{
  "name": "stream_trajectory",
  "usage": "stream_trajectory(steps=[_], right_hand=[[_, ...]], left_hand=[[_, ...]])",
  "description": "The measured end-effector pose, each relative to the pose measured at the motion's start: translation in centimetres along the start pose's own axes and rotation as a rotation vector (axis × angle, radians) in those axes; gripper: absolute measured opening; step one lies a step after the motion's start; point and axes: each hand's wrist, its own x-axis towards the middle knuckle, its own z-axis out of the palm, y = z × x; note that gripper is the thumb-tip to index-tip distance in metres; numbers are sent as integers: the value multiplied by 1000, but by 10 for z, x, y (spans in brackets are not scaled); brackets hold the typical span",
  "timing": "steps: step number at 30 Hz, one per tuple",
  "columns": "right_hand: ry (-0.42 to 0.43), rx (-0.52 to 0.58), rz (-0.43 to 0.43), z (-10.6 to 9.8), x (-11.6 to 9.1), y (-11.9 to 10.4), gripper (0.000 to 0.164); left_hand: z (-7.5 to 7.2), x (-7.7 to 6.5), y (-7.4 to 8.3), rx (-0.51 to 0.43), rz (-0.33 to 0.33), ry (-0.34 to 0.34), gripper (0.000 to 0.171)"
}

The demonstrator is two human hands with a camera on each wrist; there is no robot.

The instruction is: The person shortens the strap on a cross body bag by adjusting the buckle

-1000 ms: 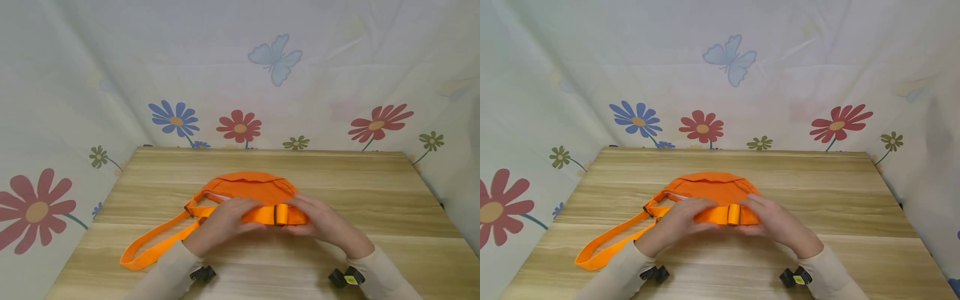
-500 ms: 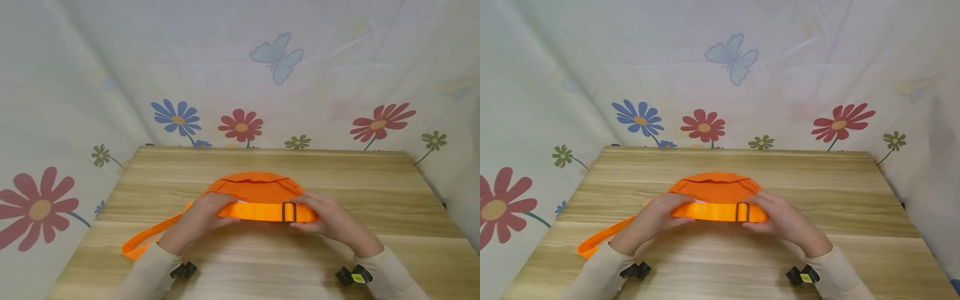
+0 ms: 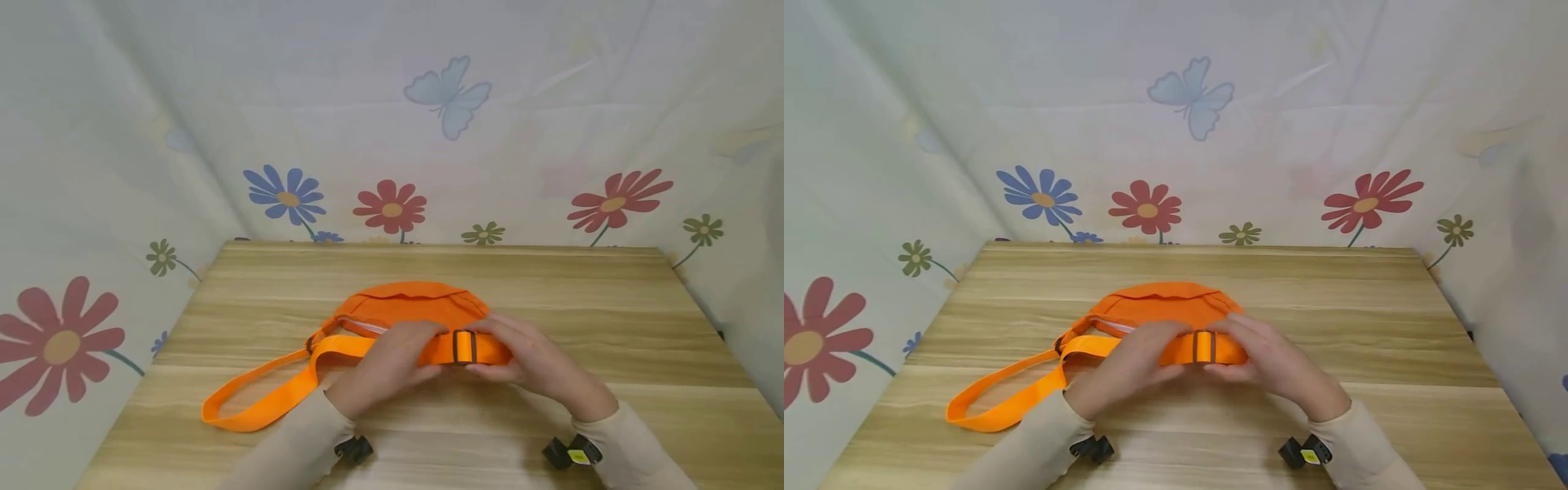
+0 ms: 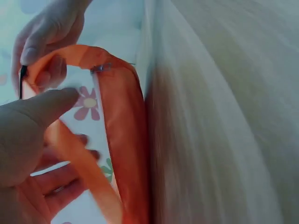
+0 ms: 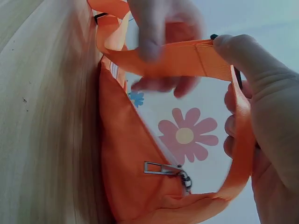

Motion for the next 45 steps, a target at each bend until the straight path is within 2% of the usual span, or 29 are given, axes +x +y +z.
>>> stream_trajectory(steps=[4, 8, 13, 16, 21, 27, 29, 33, 39, 45], right_hand=[[-14, -32, 52, -3, 2, -4, 60], [-81, -84, 93, -6, 9, -13, 63], [-200, -125, 119, -6, 24, -23, 48], [-257, -116, 153, -7, 28, -27, 41], [-308, -110, 194, -11, 30, -29, 41], [-269, -83, 219, -18, 24, -26, 42], [-254, -74, 230, -21, 22, -24, 43], [-244, -83, 232, -27, 19, -22, 46], [-160, -78, 129, -31, 12, -15, 49], [-133, -82, 109, -36, 4, -9, 52]], left_hand=[[-1, 4, 6, -34, -27, 30, 47], [-6, 5, 8, -12, 18, 38, 44], [-9, 7, 11, 79, 92, 55, 45], [-9, 7, 11, 122, 103, 71, 42], [-10, 2, 6, 158, 107, 122, 40], [-13, -10, -8, 217, 119, 262, 32], [-15, -13, -14, 233, 123, 290, 31], [-21, -21, -24, 258, 126, 296, 30], [-25, -33, -39, 338, 132, 319, 25], [-28, -45, -52, 365, 100, 334, 32]])
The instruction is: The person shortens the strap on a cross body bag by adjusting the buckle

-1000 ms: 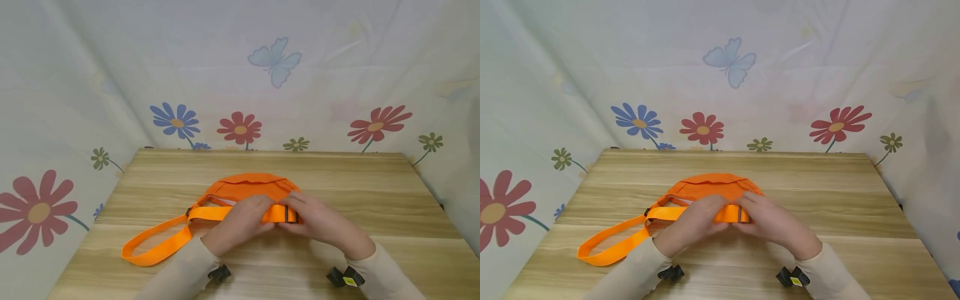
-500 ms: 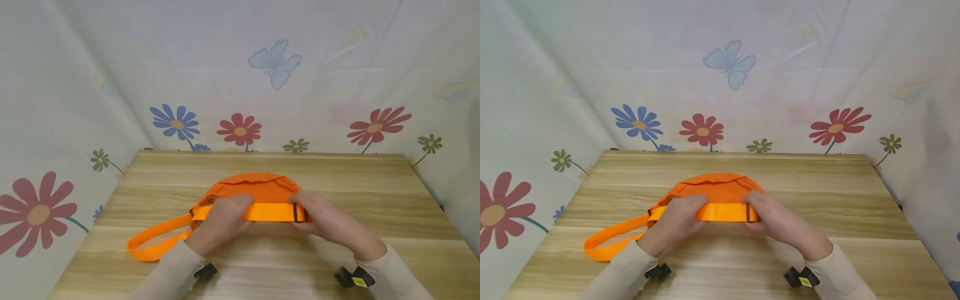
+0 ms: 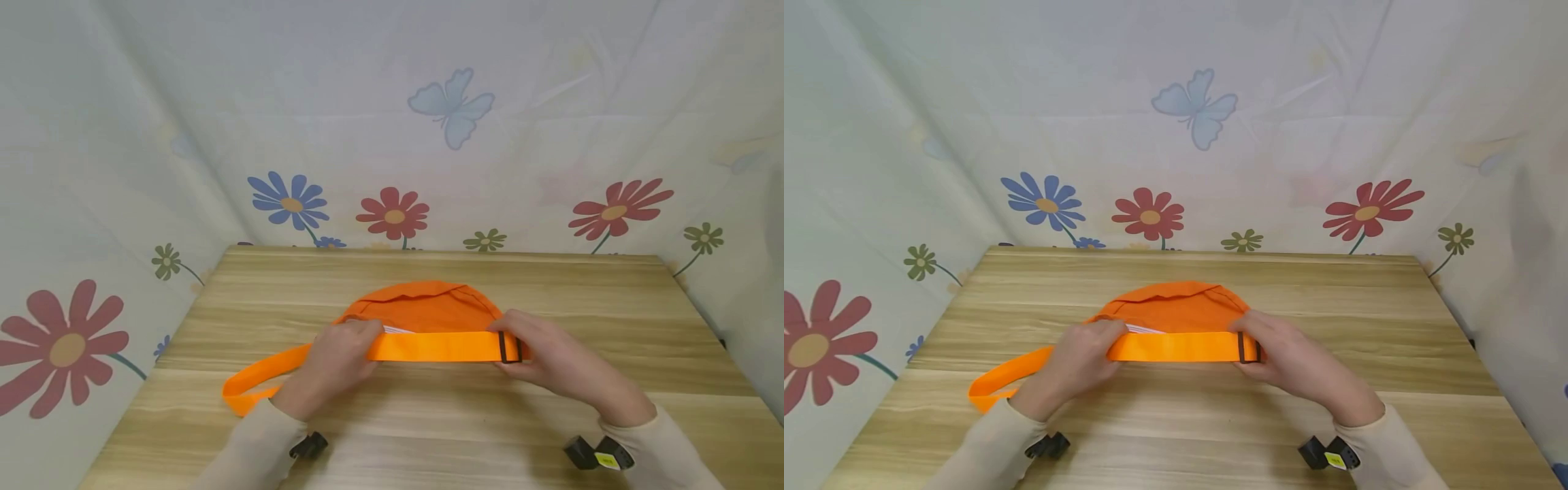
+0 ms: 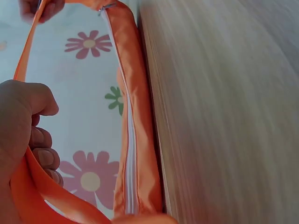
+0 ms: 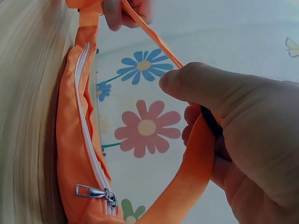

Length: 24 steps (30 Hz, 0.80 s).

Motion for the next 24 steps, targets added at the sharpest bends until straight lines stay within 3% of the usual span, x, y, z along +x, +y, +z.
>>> stream_trajectory(steps=[13, 20, 24], right_hand=[[25, -34, -13, -11, -14, 14, 59], [43, -39, -25, -16, -22, 22, 52], [34, -33, -4, -18, -26, 23, 62]], left_hand=[[-12, -16, -17, -58, -107, -101, 37], [-16, -19, -25, -11, -93, -75, 37], [-18, -21, -29, -10, -86, -93, 37]])
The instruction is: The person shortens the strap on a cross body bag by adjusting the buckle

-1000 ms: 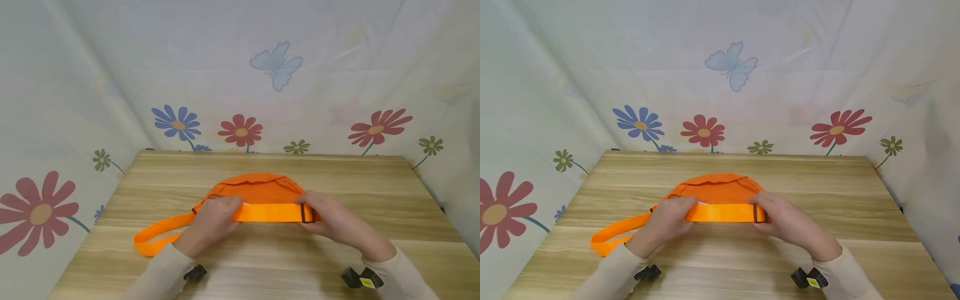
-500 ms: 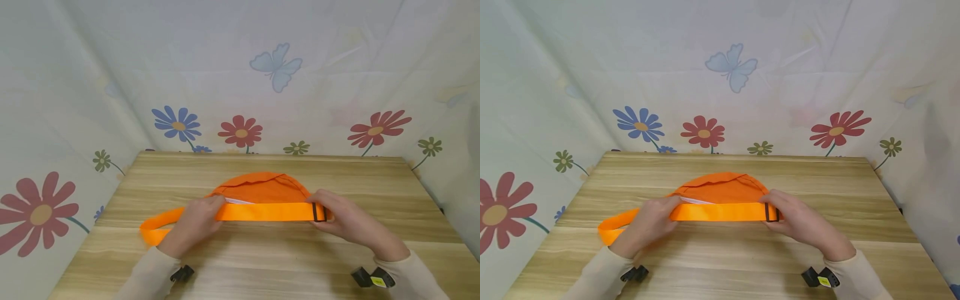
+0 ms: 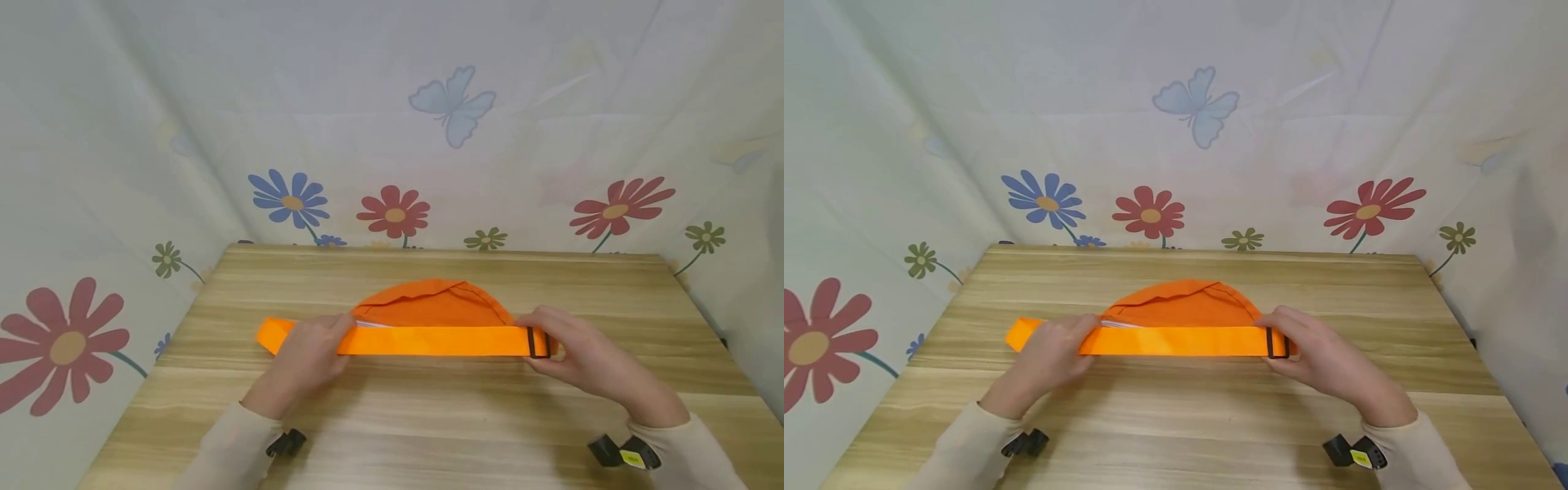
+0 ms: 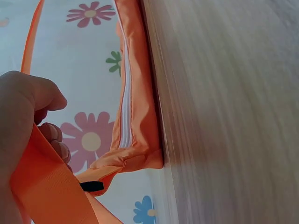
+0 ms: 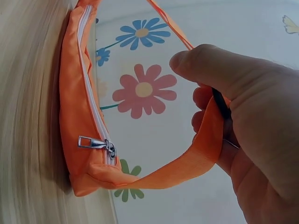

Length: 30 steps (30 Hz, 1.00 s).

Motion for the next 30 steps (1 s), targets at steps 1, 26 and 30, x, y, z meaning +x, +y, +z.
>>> stream_trajectory(steps=[1, 26, 30], right_hand=[[-2, -2, 6, -1, -1, 0, 66], [43, 25, 62, -13, -18, 20, 70], [60, 59, 33, -11, -18, 21, 58]], left_hand=[[-1, -1, -1, 0, 2, -4, 37], [-6, -12, -21, -12, 8, -40, 54], [-1, -14, -22, -19, 31, 3, 56]])
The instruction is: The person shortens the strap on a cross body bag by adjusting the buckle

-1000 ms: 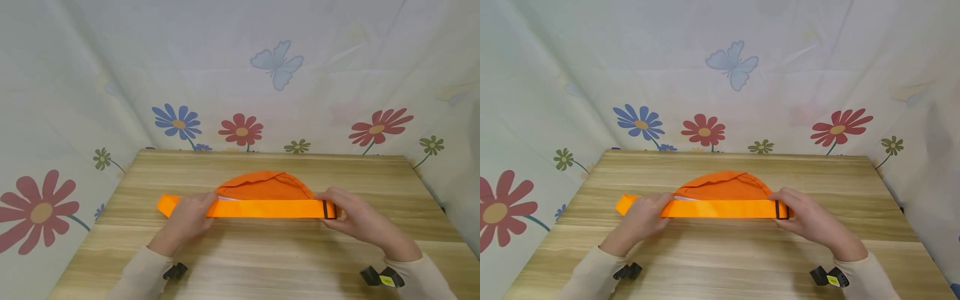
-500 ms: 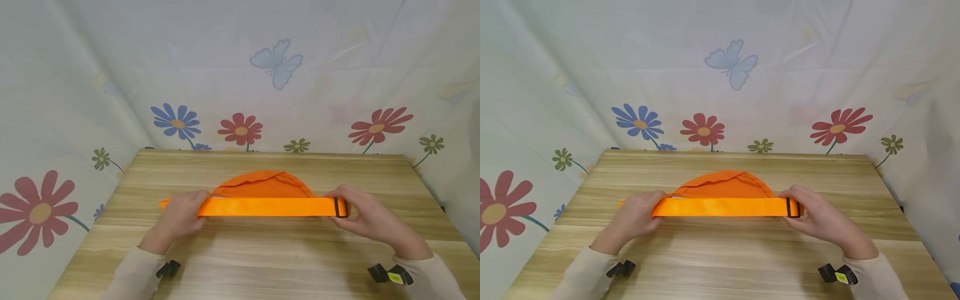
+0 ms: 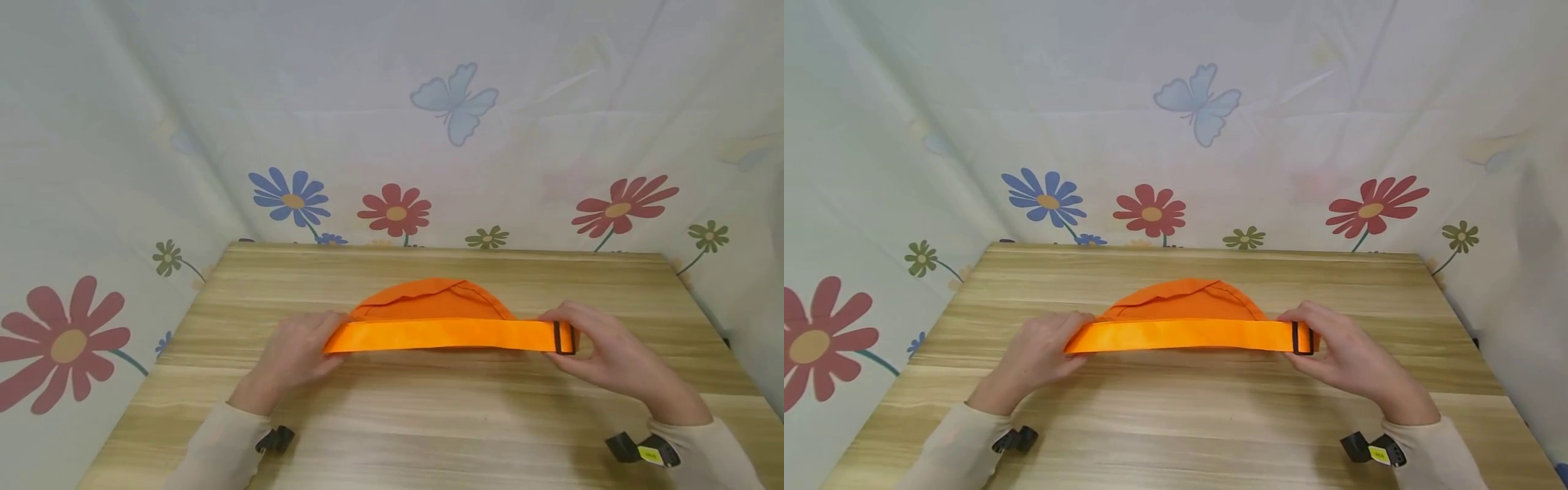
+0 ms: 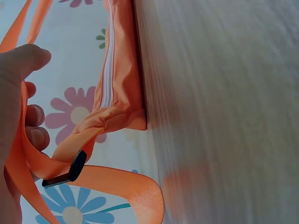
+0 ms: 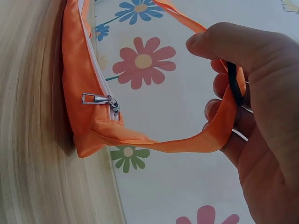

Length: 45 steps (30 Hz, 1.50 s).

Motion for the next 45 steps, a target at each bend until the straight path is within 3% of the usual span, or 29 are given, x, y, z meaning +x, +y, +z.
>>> stream_trajectory(steps=[4, 8, 13, 22, 26, 33, 39, 45], right_hand=[[17, 6, -22, 2, 0, 0, 50], [28, -1, -22, 3, 0, -1, 65], [35, 5, -19, 3, 0, -1, 70], [41, -42, 6, 0, -2, -1, 63], [48, -49, 10, -1, -3, 1, 53], [51, -42, 23, -5, -7, 6, 63], [60, -13, -4, -9, -11, 13, 56], [64, -35, 23, -10, -18, 20, 72]], left_hand=[[0, 1, 1, -48, -11, 3, 62], [-1, 2, 1, -67, -26, -37, 63], [-3, 1, 1, -16, -19, -67, 47], [-7, 0, 2, 47, -22, -94, 52], [-6, 0, 0, 53, 2, -85, 48], [-5, 0, -3, 25, 36, -58, 58], [-8, -3, -7, 31, 62, -42, 57], [-11, -7, -13, 2, 69, -3, 52]])
